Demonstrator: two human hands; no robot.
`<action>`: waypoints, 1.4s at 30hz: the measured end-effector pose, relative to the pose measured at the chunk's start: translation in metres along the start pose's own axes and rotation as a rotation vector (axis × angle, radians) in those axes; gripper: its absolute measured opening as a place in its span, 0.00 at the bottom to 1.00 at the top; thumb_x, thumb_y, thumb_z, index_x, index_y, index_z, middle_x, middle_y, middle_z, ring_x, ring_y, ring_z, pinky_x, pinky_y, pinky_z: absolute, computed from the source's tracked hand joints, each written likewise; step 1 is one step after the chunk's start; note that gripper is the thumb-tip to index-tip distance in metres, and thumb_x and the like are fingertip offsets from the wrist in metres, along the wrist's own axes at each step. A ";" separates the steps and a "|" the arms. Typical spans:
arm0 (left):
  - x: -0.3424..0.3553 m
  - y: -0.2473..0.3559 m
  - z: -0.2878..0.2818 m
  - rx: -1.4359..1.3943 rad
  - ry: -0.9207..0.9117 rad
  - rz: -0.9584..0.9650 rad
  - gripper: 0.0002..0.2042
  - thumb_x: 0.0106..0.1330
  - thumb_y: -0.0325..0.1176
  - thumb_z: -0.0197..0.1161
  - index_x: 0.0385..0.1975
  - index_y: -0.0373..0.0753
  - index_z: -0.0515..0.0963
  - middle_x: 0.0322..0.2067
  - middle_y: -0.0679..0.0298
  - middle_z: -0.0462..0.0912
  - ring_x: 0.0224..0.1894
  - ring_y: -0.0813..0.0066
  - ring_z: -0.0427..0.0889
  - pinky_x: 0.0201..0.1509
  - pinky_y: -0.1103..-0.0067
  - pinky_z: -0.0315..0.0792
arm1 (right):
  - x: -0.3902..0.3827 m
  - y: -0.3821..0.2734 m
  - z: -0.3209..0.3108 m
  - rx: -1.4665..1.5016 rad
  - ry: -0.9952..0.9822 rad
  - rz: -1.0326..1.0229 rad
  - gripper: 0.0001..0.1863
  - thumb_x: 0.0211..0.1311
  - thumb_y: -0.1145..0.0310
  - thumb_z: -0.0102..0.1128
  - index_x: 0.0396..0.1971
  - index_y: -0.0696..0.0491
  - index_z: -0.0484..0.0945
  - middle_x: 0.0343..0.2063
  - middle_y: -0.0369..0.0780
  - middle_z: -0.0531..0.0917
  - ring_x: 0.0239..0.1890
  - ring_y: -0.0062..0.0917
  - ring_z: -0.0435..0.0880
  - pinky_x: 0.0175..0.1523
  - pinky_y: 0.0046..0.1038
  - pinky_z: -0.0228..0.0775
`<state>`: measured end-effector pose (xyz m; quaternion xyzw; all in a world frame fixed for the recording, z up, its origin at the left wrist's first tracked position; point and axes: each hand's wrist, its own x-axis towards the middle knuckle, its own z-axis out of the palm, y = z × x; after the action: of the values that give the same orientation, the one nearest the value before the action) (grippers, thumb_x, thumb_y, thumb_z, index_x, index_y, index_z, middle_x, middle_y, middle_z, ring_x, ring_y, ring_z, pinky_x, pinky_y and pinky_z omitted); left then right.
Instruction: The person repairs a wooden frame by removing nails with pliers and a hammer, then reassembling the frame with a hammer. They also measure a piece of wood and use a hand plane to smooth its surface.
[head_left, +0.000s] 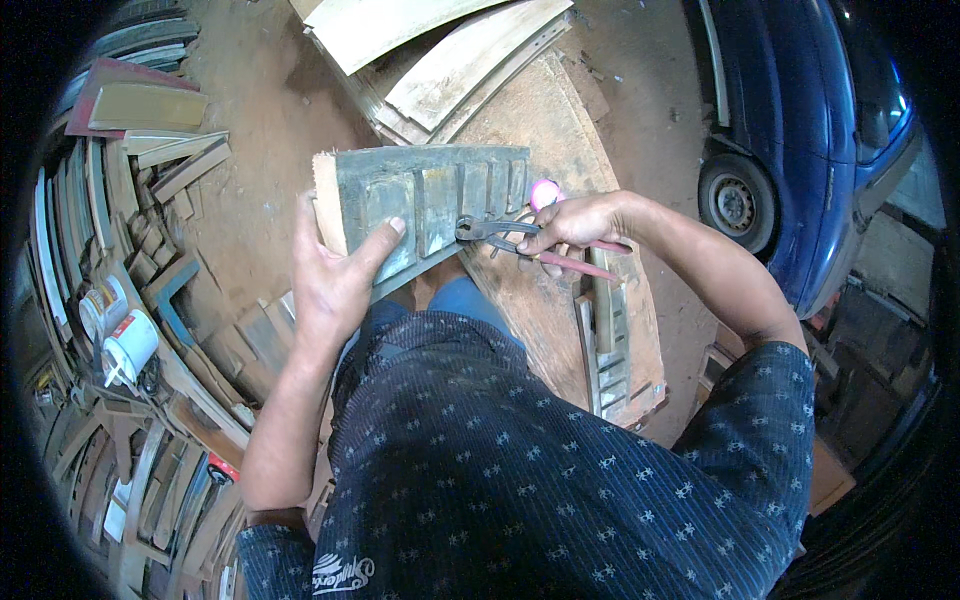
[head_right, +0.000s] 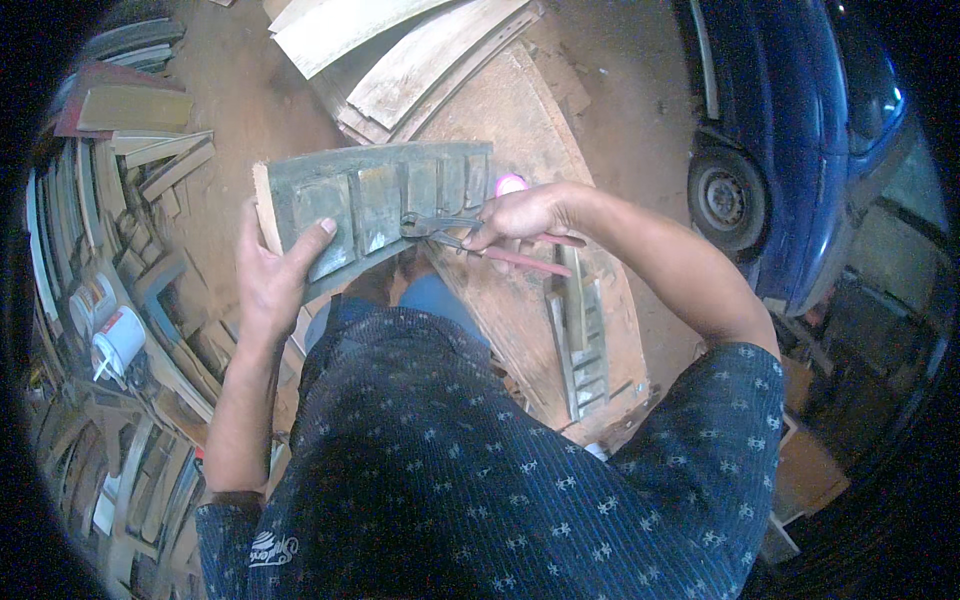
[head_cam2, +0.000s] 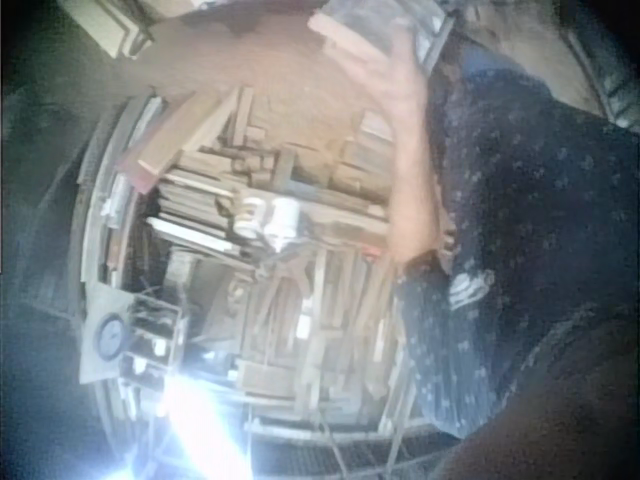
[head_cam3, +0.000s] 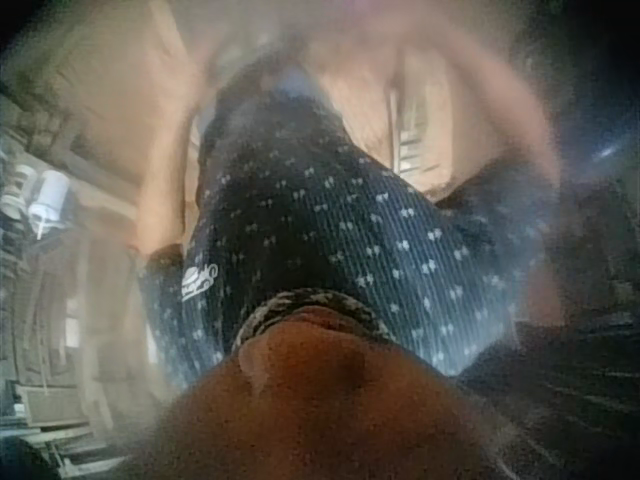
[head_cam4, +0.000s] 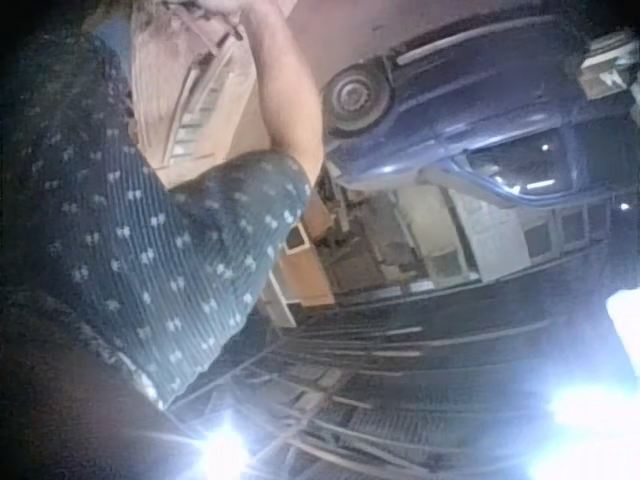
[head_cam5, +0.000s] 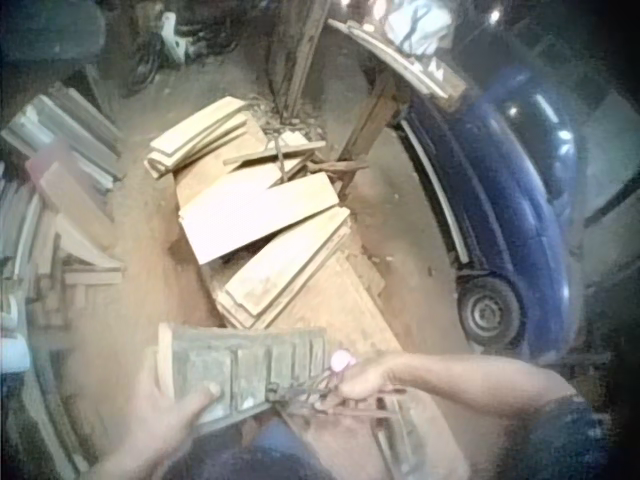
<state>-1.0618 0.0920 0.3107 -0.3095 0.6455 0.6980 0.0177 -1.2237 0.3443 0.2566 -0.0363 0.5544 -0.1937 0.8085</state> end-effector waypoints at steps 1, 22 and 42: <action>0.000 -0.001 -0.001 -0.009 0.005 -0.001 0.23 0.60 0.22 0.69 0.53 0.31 0.66 0.45 0.54 0.81 0.47 0.71 0.83 0.52 0.75 0.77 | -0.003 -0.003 0.006 -0.001 0.021 0.010 0.21 0.76 0.57 0.50 0.48 0.63 0.74 0.27 0.45 0.82 0.33 0.32 0.86 0.40 0.32 0.83; -0.025 -0.009 -0.003 -0.037 -0.027 -0.026 0.26 0.64 0.26 0.68 0.59 0.33 0.62 0.49 0.55 0.78 0.50 0.72 0.80 0.55 0.75 0.75 | -0.031 0.016 0.090 -0.013 0.600 -0.099 0.12 0.70 0.65 0.54 0.36 0.60 0.77 0.12 0.37 0.75 0.06 0.24 0.75 0.10 0.29 0.63; -0.070 -0.025 0.043 -0.083 -0.146 0.224 0.32 0.70 0.29 0.63 0.67 0.29 0.51 0.59 0.48 0.64 0.62 0.63 0.66 0.67 0.69 0.61 | -0.081 -0.023 0.074 -0.091 0.176 0.223 0.10 0.61 0.70 0.51 0.35 0.60 0.77 0.32 0.45 0.87 0.26 0.23 0.86 0.22 0.24 0.68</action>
<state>-1.0125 0.1617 0.3186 -0.1843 0.6438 0.7422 -0.0263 -1.1875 0.3402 0.3629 0.0059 0.6322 -0.0797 0.7707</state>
